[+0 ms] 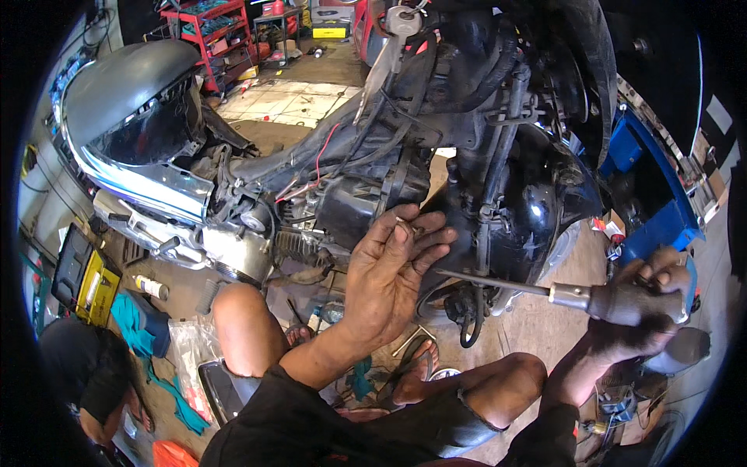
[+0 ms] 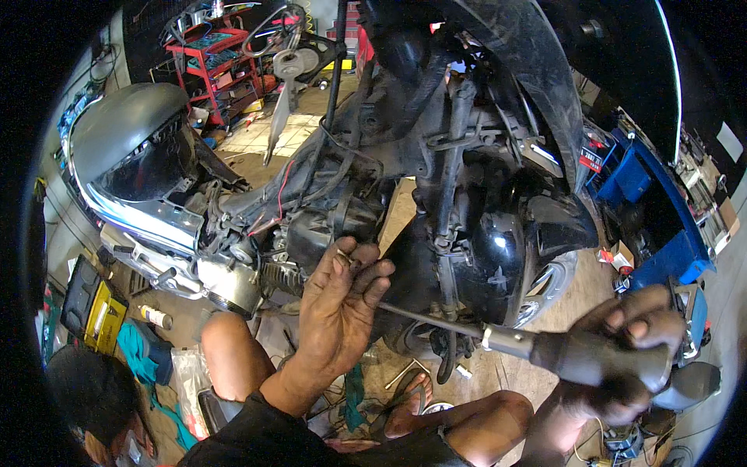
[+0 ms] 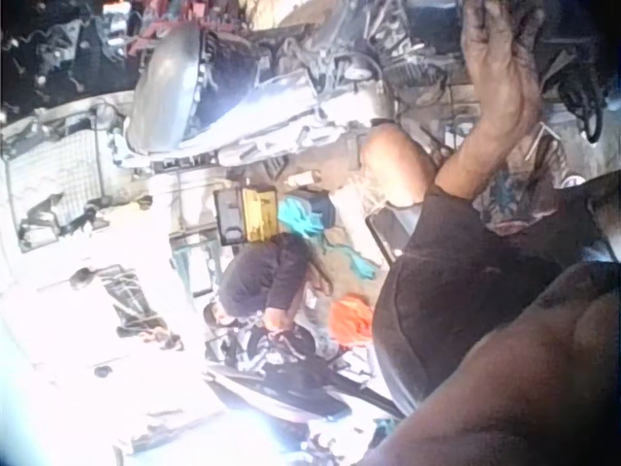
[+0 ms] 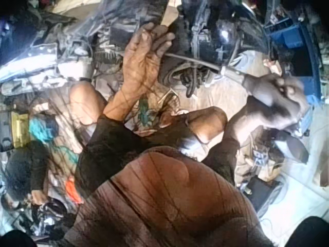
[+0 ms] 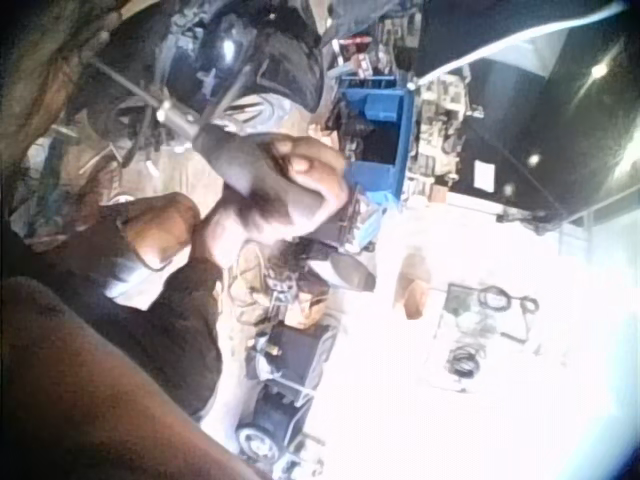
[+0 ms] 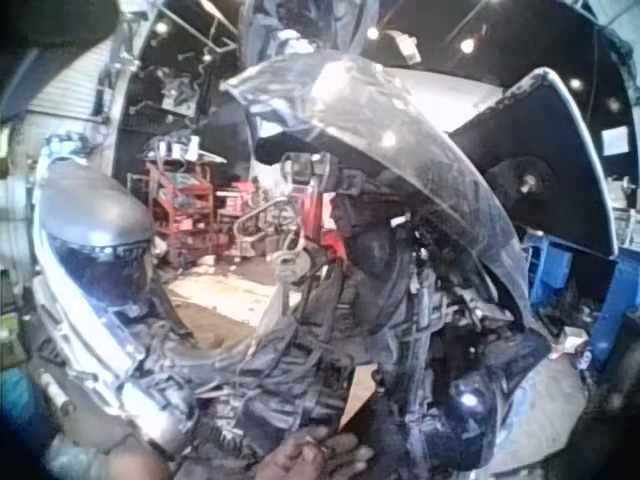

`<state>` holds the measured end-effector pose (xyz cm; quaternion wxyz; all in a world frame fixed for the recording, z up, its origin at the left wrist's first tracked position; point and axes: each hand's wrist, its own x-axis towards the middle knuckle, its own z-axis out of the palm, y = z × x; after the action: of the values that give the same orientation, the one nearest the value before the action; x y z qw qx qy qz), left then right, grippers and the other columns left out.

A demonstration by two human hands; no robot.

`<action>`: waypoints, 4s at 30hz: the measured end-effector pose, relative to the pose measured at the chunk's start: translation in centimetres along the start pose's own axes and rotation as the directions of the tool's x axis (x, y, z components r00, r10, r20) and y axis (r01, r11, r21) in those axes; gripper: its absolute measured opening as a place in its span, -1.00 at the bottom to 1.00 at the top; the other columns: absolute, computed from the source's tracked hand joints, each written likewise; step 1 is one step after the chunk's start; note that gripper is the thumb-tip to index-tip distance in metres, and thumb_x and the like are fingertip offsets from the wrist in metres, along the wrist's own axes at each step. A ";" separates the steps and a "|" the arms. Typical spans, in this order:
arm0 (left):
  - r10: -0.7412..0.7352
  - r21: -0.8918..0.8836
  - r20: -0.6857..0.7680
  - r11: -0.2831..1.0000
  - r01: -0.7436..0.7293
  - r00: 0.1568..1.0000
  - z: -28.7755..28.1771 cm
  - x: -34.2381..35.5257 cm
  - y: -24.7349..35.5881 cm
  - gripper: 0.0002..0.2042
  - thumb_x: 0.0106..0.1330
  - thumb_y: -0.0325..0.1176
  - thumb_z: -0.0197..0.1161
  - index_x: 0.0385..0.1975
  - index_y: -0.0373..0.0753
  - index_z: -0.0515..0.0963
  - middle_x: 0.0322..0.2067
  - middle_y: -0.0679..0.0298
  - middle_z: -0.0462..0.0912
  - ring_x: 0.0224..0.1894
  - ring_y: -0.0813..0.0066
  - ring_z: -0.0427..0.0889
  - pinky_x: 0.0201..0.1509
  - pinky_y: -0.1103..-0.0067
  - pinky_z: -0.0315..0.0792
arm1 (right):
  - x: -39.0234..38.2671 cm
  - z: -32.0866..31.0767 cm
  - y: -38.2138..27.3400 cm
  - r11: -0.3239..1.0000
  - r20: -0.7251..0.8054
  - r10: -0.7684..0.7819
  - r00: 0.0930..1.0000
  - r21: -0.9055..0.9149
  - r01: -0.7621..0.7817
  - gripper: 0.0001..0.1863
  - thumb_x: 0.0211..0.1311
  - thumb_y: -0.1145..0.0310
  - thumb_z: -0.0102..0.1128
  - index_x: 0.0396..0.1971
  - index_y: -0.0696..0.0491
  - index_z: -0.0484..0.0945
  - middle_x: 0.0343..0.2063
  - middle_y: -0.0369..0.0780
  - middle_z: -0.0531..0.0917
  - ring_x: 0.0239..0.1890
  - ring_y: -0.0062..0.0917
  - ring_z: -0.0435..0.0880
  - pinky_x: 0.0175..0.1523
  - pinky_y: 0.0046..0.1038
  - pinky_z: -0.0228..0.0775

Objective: The person manipulates the air filter box of a motorcycle by hand, then uses a screwdriver and a wrench to loosen and tighten various bolts on the frame.

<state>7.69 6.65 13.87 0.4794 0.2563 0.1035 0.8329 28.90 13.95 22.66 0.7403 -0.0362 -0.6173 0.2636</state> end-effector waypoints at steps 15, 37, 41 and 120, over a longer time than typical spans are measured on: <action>0.068 -0.049 -0.017 0.996 -0.069 0.998 0.3 -0.3 0.1 -0.74 0.38 -0.33 -0.02 0.01 -0.24 0.33 -0.03 0.07 0.50 0.05 0.16 0.50 0.10 0.35 0.48 | -3.3 -1.6 1.9 0.966 0.011 0.246 0.969 -0.085 -0.244 -0.42 -0.04 -0.03 0.35 -0.32 0.12 0.27 -0.34 -0.19 0.29 -0.23 -0.54 0.39 -0.19 -0.44 0.49; 0.293 0.087 -0.015 0.953 -0.291 0.956 1.0 1.3 -3.2 -0.74 0.35 -0.31 0.06 -0.04 -0.27 0.35 -0.15 0.03 0.57 -0.14 0.18 0.62 -0.06 0.41 0.56 | -3.8 -4.5 3.4 0.944 -0.010 0.295 0.955 -0.150 -0.293 -0.48 0.08 0.03 0.28 -0.24 0.13 0.27 -0.28 -0.12 0.34 -0.21 -0.50 0.40 -0.11 -0.42 0.42; 0.336 0.237 0.001 0.915 -0.326 0.942 1.3 1.7 -4.1 -0.67 0.34 -0.26 0.08 0.03 -0.23 0.30 -0.15 0.17 0.55 -0.15 0.33 0.59 -0.06 0.49 0.54 | -4.2 -5.5 4.1 0.951 -0.006 0.265 0.964 -0.166 -0.262 -0.50 0.11 0.05 0.26 -0.25 0.12 0.26 -0.28 -0.12 0.34 -0.23 -0.49 0.43 -0.14 -0.42 0.44; -0.114 -0.757 -0.011 0.650 0.066 0.993 0.2 2.0 -5.2 -0.70 0.40 -0.21 -0.07 0.01 -0.18 0.45 0.01 0.23 0.53 0.11 0.42 0.45 0.28 0.38 0.26 | -5.4 -5.3 6.3 0.970 0.495 0.070 0.866 -0.237 0.058 -0.81 0.12 0.38 0.24 -0.42 0.11 0.40 -0.33 -0.12 0.43 -0.20 -0.14 0.58 -0.12 -0.16 0.46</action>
<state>10.85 11.00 12.47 0.5800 0.0046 -0.2257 0.7827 31.18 18.44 14.20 0.5441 -0.0593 -0.8154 0.1883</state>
